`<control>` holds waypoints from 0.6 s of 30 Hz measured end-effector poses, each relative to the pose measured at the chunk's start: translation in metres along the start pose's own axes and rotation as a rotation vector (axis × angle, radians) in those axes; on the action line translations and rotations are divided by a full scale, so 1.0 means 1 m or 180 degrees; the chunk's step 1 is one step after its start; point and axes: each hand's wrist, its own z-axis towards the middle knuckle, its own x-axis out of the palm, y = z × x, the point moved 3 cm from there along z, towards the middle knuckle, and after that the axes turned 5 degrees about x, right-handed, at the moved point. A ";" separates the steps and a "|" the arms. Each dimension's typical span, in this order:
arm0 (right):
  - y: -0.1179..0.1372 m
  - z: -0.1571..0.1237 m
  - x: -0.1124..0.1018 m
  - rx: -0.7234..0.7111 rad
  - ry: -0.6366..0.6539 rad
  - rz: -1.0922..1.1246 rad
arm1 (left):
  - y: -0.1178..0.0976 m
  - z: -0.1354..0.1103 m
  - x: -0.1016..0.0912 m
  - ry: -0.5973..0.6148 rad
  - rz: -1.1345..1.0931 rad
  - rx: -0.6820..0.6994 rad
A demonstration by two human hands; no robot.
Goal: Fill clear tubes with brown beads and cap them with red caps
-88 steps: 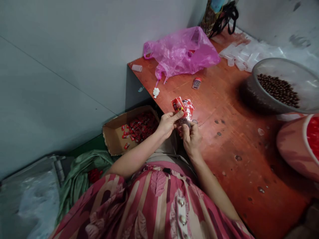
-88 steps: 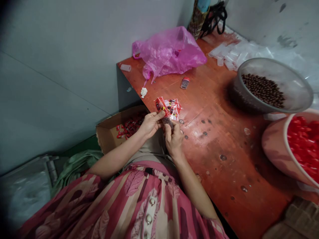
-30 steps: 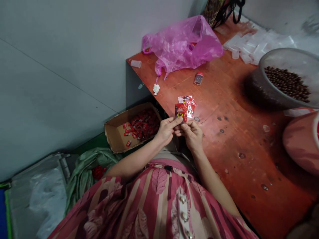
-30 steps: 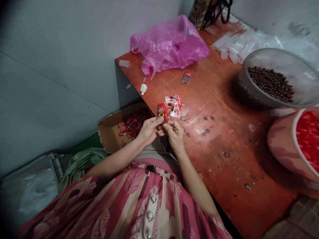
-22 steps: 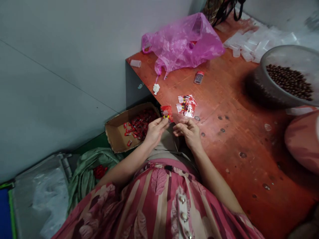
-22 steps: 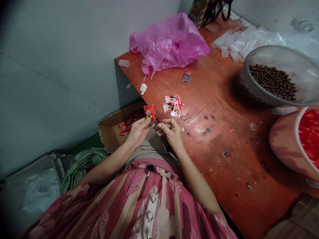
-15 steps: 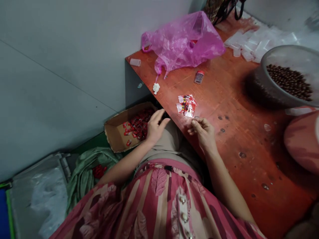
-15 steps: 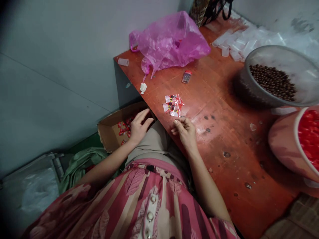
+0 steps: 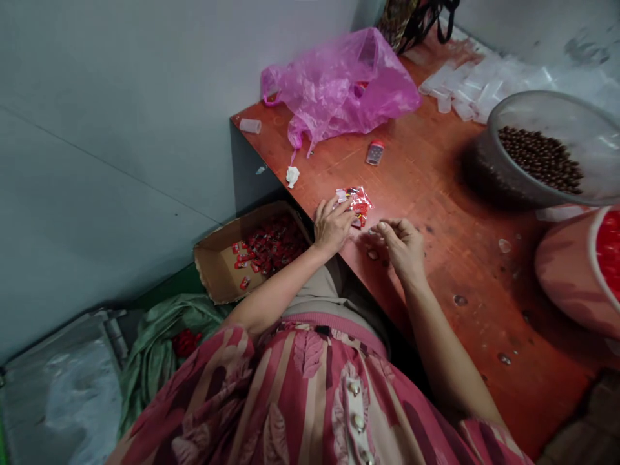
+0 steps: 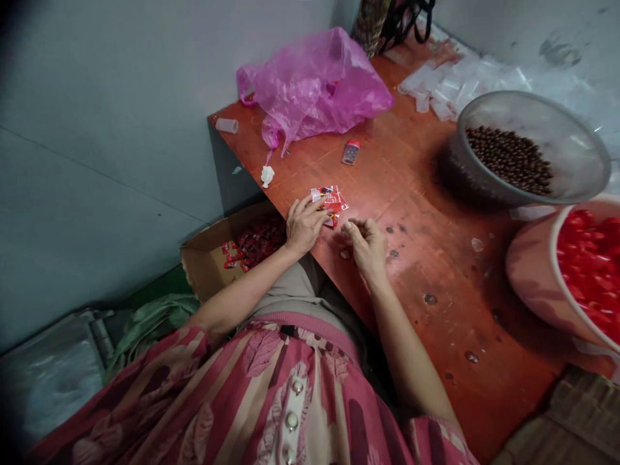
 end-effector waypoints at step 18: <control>0.023 0.030 0.042 0.0167 0.0359 0.0553 | -0.005 -0.007 -0.025 -0.0254 -0.4210 -0.2627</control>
